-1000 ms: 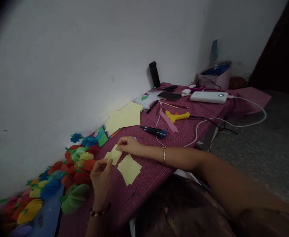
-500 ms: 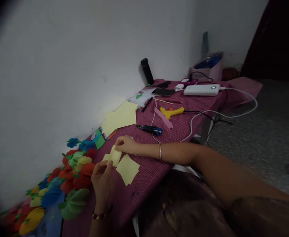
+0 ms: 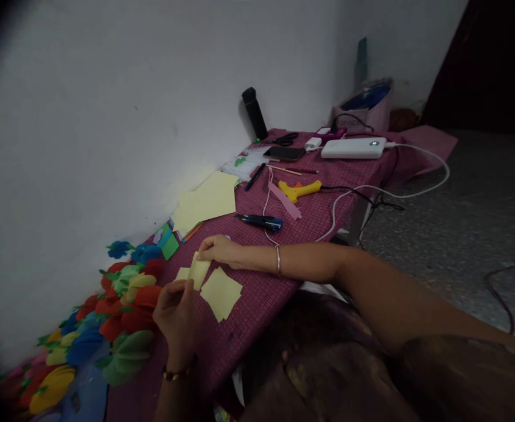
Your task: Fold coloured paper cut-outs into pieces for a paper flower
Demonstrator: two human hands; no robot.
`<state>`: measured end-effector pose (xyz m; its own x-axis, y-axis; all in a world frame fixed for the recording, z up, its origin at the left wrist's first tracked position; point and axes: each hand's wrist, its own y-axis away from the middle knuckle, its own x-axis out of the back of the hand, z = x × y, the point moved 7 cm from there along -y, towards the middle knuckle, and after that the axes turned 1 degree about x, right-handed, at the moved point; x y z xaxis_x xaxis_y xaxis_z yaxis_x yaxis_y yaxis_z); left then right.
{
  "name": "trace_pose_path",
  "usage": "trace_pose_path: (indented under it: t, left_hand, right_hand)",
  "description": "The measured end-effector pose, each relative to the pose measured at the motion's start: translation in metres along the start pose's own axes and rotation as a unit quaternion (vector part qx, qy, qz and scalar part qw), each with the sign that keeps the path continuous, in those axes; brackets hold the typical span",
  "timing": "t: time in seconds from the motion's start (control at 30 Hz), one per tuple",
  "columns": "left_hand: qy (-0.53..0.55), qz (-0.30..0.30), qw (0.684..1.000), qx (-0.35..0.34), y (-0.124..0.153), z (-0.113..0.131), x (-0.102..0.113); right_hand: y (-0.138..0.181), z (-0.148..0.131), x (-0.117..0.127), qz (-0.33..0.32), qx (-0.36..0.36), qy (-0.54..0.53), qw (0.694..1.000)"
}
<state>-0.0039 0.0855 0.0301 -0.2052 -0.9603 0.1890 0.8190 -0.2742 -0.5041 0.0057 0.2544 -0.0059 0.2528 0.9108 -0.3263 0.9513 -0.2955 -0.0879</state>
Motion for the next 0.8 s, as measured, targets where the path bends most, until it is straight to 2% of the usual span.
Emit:
trace_pose_path:
  t: [0.03, 0.1, 0.2, 0.3, 0.53, 0.8]
  left_hand:
    - [0.001, -0.002, 1.0, 0.008, -0.001, -0.001, -0.001]
    - [0.048, -0.01, 0.997, 0.067, -0.002, -0.01, -0.002]
    - [0.158, -0.032, 0.97, 0.181, -0.004, -0.03, -0.006]
    - [0.194, -0.053, 0.951, 0.235, -0.004, -0.041, -0.008]
    - [0.228, -0.062, 0.936, 0.263, -0.002, -0.043, -0.01]
    - [0.221, -0.047, 0.943, 0.242, -0.001, -0.037, -0.009]
  right_hand:
    - [0.0, 0.001, 0.0, -0.002, -0.003, -0.013, 1.0]
    - [0.0, 0.0, 0.0, -0.003, -0.005, -0.038, 0.999]
    - [0.002, -0.005, -0.001, -0.002, -0.001, -0.053, 0.999]
    - [0.004, -0.008, -0.001, 0.01, -0.005, -0.039, 0.999]
    - [0.004, -0.009, -0.003, 0.004, 0.006, -0.061, 0.998]
    - [0.003, -0.007, -0.003, 0.0, 0.022, -0.056, 0.998]
